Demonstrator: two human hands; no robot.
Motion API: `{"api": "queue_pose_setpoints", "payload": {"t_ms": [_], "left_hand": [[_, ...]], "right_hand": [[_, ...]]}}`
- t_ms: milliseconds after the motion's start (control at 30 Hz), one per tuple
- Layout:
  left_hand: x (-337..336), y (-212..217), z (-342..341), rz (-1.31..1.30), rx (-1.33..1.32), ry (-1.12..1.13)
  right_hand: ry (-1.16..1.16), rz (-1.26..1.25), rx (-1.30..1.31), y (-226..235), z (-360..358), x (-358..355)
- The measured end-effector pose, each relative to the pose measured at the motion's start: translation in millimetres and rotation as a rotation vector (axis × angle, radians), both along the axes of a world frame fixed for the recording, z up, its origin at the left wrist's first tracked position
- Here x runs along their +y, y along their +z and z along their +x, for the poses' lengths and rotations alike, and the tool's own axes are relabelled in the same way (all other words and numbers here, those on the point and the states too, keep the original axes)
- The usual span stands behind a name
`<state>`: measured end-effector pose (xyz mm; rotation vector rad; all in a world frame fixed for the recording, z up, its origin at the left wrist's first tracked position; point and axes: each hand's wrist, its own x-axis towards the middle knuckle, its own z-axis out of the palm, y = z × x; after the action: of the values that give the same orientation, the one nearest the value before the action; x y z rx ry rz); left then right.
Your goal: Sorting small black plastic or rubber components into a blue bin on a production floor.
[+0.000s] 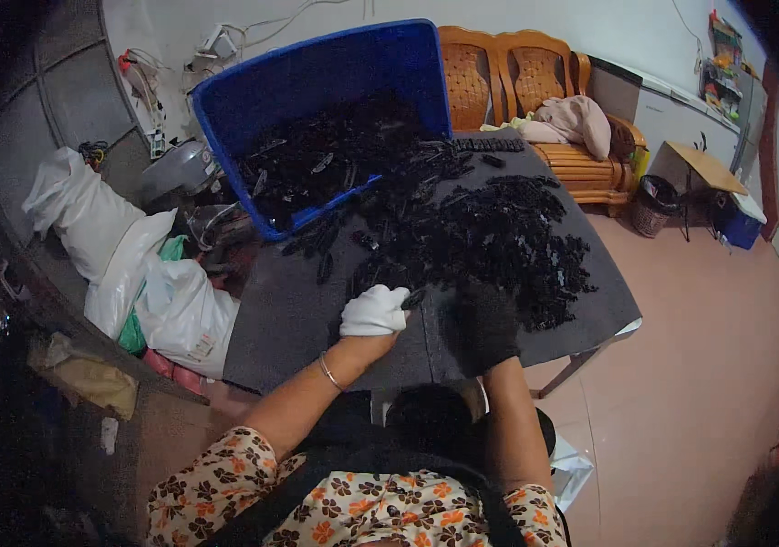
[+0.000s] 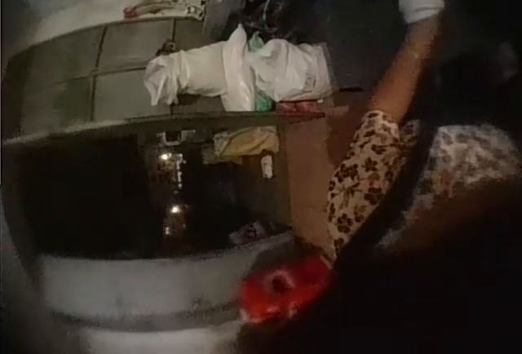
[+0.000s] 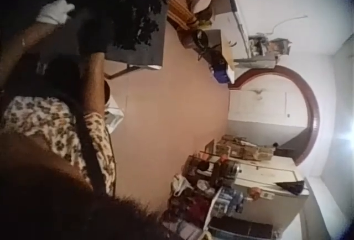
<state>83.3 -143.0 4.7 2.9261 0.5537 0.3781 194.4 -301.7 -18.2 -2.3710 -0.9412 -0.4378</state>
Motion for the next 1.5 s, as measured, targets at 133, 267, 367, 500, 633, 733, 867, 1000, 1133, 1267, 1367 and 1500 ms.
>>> {"api": "queue_pose_setpoints", "payload": {"t_ms": [133, 267, 367, 500, 633, 733, 867, 1000, 1133, 1267, 1367, 1500], "left_hand": [[0.2, -11.9, -6.0, -0.04, -0.089, -0.023], [6.8, -25.8, -23.6, -0.093, -0.385, -0.152], [11.3, -21.6, -34.8, -0.13, -0.518, -0.168], [20.5, -24.9, -35.1, -1.432, -0.426, -0.11], [14.3, -14.3, -49.8, -1.145, -0.294, -0.277], [-1.5, 6.2, -58.4, -1.029, -0.267, -0.227], [-8.1, 3.1, -66.3, -1.152, -0.267, -0.167], [-10.7, 9.6, -68.2, -1.151, -0.251, -0.216], [-10.8, 16.3, -71.5, -1.11, -0.22, -0.229], [-11.3, 1.4, -71.1, -1.068, -0.29, -0.184], [-20.5, -8.7, -70.8, -1.11, -0.502, -0.253], [-22.5, -11.6, -68.8, -0.937, -0.535, -0.29]], "right_hand": [[0.173, 0.158, -0.433, -21.4, 2.1, 2.8], [0.432, 0.285, -0.035, -20.7, -11.1, -3.4], [0.568, 0.414, 0.034, -22.6, -22.5, -5.9], [0.593, 0.502, 0.527, -44.3, -29.7, 4.6], [0.618, 0.505, 0.41, -16.0, -43.7, 4.2], [0.644, 0.304, 0.036, -2.3, -53.4, 2.7], [0.715, 0.297, -0.048, 0.5, -59.2, 3.5], [0.708, 0.367, -0.149, -9.1, -58.7, 2.4], [0.678, 0.289, -0.109, -1.3, -60.7, 1.2], [0.525, 0.414, -0.017, 0.9, -68.7, 2.4], [0.368, 0.607, 0.495, -5.0, -79.4, 10.5], [0.351, 0.642, 0.573, 3.4, -80.4, 9.7]]}}
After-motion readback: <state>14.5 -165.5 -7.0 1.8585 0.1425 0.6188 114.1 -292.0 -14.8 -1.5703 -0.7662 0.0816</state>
